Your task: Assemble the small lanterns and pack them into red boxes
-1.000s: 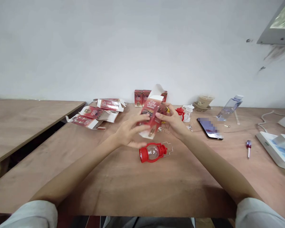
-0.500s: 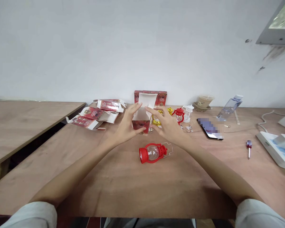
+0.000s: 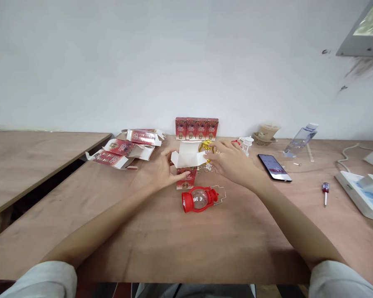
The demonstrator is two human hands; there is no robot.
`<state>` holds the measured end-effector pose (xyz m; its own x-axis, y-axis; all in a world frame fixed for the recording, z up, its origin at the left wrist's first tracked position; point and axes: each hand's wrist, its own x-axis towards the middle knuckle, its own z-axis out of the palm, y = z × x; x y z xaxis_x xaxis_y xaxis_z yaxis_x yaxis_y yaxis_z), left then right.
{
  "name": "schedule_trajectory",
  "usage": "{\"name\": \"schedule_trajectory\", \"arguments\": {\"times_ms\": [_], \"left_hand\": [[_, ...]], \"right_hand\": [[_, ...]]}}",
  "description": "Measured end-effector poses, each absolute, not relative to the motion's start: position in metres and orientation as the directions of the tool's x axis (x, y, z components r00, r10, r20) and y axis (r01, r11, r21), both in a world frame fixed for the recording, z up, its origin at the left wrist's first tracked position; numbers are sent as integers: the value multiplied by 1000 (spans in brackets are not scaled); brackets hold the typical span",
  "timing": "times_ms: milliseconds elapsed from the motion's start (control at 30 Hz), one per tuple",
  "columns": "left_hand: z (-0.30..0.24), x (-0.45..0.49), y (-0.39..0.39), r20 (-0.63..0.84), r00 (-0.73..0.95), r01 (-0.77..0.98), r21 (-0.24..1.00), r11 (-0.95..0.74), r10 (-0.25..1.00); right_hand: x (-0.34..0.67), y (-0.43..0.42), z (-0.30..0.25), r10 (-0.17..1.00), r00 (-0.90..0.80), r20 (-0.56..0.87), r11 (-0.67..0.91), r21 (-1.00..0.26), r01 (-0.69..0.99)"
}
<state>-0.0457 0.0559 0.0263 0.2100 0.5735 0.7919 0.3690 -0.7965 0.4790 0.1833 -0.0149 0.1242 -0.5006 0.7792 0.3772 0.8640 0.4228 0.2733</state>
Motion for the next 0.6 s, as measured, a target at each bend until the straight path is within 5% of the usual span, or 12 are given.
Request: {"name": "schedule_trajectory", "arguments": {"times_ms": [200, 400, 600], "left_hand": [[-10, -43, 54, 703, 209, 452, 546, -705, 679], [-30, -41, 59, 656, 157, 362, 657, -661, 738], [-30, -40, 61, 632, 108, 314, 711, -630, 767]], "right_hand": [[190, -22, 125, 822, -565, 71, 537, 234, 811], [189, -6, 114, 738, -649, -185, 645, -89, 759], [183, 3, 101, 662, -701, -265, 633, -303, 712]]}}
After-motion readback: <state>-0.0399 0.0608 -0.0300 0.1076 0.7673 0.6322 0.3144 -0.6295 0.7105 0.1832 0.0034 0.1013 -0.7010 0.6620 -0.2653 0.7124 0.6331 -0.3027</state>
